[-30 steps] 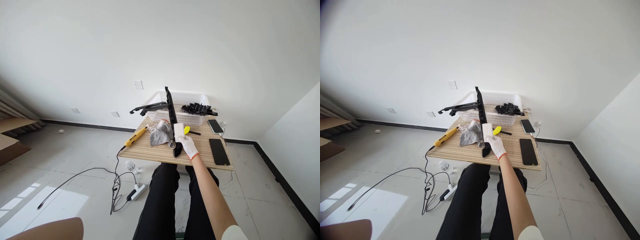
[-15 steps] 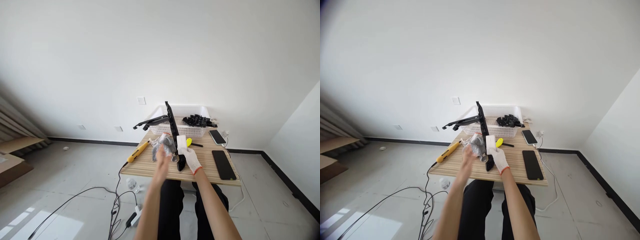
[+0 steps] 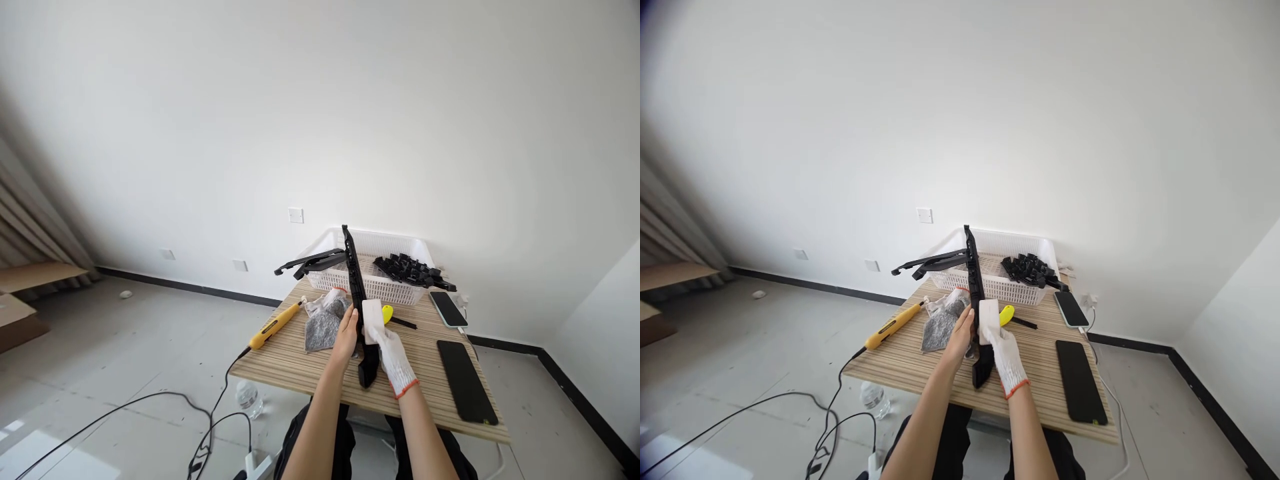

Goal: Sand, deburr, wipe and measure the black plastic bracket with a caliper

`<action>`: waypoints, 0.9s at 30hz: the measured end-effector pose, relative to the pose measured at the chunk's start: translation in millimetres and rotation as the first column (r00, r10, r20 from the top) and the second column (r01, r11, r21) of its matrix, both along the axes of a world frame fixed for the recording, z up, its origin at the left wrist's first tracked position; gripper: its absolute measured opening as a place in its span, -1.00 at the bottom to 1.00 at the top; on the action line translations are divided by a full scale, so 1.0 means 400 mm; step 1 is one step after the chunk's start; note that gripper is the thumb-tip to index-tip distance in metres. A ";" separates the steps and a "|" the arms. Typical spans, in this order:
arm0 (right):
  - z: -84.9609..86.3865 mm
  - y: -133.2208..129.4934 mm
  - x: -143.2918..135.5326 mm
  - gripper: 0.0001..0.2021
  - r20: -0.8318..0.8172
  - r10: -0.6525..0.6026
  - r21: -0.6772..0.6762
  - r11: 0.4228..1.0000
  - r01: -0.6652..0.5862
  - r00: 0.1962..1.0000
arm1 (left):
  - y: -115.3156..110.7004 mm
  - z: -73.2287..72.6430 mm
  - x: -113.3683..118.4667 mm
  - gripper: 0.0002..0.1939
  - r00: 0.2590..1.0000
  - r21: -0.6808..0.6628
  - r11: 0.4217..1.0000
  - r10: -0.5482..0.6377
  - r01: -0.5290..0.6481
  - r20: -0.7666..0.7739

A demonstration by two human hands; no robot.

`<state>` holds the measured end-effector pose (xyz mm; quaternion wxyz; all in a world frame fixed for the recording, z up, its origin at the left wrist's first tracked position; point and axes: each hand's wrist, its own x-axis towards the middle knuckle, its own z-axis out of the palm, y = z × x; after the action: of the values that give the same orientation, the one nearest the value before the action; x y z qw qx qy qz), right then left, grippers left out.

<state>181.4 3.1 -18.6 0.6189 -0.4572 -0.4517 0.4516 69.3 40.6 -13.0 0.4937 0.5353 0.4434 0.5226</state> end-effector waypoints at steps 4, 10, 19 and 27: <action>-0.023 0.005 0.012 -0.53 -0.061 -0.007 -0.062 0.998 0.003 0.998 | -0.015 -0.009 0.007 -0.42 0.997 -0.077 0.997 0.027 -0.021 0.073; -0.054 -0.003 0.014 -0.47 -0.107 -0.061 -0.110 0.993 0.049 0.992 | -0.043 -0.011 0.013 -0.40 0.924 -0.042 0.992 -0.093 0.117 0.370; -0.082 0.002 0.014 -0.44 -0.159 -0.097 -0.092 0.992 0.083 0.983 | -0.051 -0.018 0.011 -0.39 0.745 -0.120 0.967 -0.091 0.225 0.661; -0.073 -0.015 0.020 -0.44 -0.124 -0.088 -0.084 0.993 0.078 0.988 | -0.070 0.003 -0.033 -0.28 0.793 -0.165 0.940 -0.149 0.299 0.591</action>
<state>189.5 -2.7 -47.6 0.6463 -0.4698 -0.3736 0.4711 56.2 12.7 -12.0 0.7255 0.3370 0.2705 0.5357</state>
